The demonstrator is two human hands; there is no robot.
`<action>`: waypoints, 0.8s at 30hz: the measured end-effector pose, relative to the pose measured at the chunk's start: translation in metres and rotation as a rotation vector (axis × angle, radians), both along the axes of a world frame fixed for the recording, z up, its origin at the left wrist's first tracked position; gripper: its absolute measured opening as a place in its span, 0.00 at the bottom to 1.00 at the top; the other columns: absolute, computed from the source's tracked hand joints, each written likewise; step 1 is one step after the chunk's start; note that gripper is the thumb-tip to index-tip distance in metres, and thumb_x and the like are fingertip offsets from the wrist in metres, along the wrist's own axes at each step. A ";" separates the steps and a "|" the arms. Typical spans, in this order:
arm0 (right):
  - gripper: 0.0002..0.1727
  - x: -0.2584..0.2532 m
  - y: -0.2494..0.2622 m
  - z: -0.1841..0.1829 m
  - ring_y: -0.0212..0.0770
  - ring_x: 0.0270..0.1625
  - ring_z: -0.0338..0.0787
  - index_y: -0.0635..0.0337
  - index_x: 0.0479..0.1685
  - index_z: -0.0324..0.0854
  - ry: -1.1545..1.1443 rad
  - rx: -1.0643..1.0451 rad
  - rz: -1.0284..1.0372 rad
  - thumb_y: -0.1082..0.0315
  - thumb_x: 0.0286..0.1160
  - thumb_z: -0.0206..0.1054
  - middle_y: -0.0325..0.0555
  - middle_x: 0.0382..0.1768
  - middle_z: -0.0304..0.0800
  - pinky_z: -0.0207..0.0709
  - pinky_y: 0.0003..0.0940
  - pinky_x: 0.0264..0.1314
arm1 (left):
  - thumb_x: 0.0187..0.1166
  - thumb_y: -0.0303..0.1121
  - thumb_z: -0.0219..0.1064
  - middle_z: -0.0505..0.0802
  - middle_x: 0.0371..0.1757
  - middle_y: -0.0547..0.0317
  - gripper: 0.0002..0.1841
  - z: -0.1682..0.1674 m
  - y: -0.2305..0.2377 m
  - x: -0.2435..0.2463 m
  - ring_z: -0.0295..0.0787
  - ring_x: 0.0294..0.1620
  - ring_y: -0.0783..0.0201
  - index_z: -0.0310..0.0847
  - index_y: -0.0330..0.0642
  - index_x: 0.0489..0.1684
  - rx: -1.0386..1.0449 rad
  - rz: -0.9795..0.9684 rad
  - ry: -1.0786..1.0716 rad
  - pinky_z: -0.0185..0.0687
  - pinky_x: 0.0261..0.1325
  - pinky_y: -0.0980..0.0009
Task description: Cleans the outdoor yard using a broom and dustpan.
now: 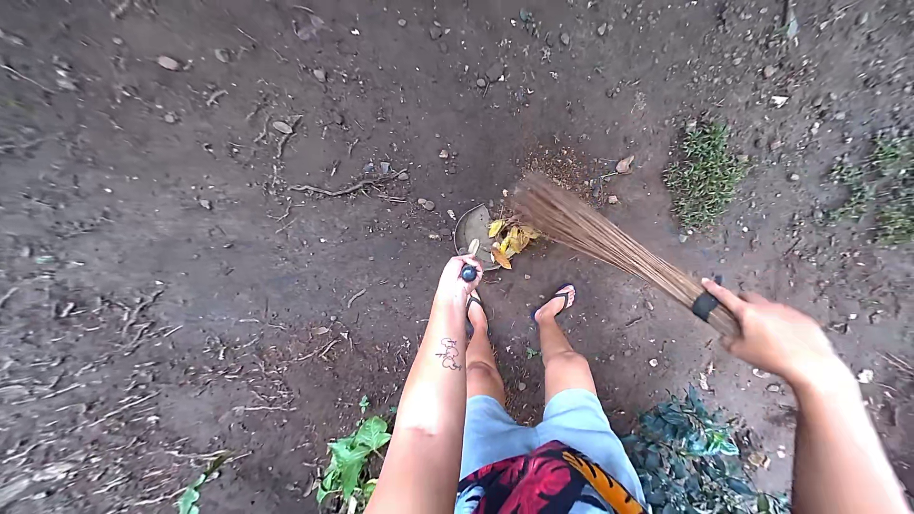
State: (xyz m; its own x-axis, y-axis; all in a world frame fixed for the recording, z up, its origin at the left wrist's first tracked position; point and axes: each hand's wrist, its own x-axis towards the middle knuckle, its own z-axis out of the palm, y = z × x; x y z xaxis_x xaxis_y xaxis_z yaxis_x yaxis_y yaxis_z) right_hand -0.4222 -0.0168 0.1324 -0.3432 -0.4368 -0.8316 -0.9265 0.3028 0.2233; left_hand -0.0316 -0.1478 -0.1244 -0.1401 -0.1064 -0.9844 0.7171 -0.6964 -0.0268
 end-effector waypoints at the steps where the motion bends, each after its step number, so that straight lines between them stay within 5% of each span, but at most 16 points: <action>1: 0.55 0.007 0.016 -0.008 0.77 0.63 0.85 0.38 0.96 0.50 0.017 0.013 -0.105 0.67 0.64 0.78 0.73 0.68 0.81 0.75 0.78 0.59 | 0.85 0.29 0.52 0.74 0.14 0.65 0.06 0.000 0.004 -0.002 0.70 0.08 0.76 0.71 0.42 0.37 -0.007 -0.045 -0.008 0.67 0.11 0.85; 6: 0.53 0.086 0.077 -0.102 0.67 0.66 0.87 0.43 0.97 0.48 0.063 -0.049 -0.502 0.58 0.69 0.75 0.65 0.69 0.84 0.79 0.68 0.65 | 0.85 0.32 0.56 0.74 0.16 0.62 0.05 0.010 0.014 -0.018 0.70 0.09 0.73 0.71 0.43 0.39 0.041 -0.270 -0.072 0.71 0.11 0.81; 10: 0.52 0.150 0.097 -0.148 0.62 0.67 0.88 0.41 0.97 0.47 -0.057 0.023 -0.589 0.59 0.69 0.73 0.61 0.70 0.84 0.79 0.62 0.68 | 0.87 0.33 0.56 0.75 0.20 0.63 0.04 0.008 0.018 -0.025 0.71 0.11 0.74 0.70 0.44 0.43 0.030 -0.276 -0.052 0.73 0.14 0.82; 14: 0.53 0.183 0.115 -0.135 0.58 0.70 0.86 0.38 0.98 0.44 -0.169 0.111 -0.576 0.62 0.68 0.72 0.58 0.70 0.85 0.79 0.59 0.70 | 0.87 0.32 0.54 0.75 0.20 0.64 0.04 0.012 0.005 -0.026 0.72 0.12 0.75 0.70 0.45 0.41 0.044 -0.193 -0.018 0.72 0.15 0.84; 19: 0.53 0.164 0.149 -0.083 0.60 0.67 0.88 0.36 0.96 0.50 -0.173 0.007 -0.709 0.59 0.68 0.77 0.58 0.67 0.87 0.78 0.63 0.70 | 0.86 0.33 0.54 0.74 0.20 0.62 0.04 0.012 -0.006 -0.025 0.71 0.12 0.73 0.70 0.44 0.43 0.042 -0.291 -0.059 0.72 0.15 0.82; 24: 0.54 0.182 0.163 -0.074 0.62 0.67 0.87 0.42 0.97 0.45 -0.193 -0.007 -0.871 0.56 0.70 0.77 0.62 0.66 0.87 0.77 0.65 0.70 | 0.85 0.32 0.55 0.75 0.20 0.62 0.03 0.013 -0.008 -0.026 0.72 0.12 0.73 0.70 0.44 0.44 0.047 -0.292 -0.067 0.72 0.15 0.83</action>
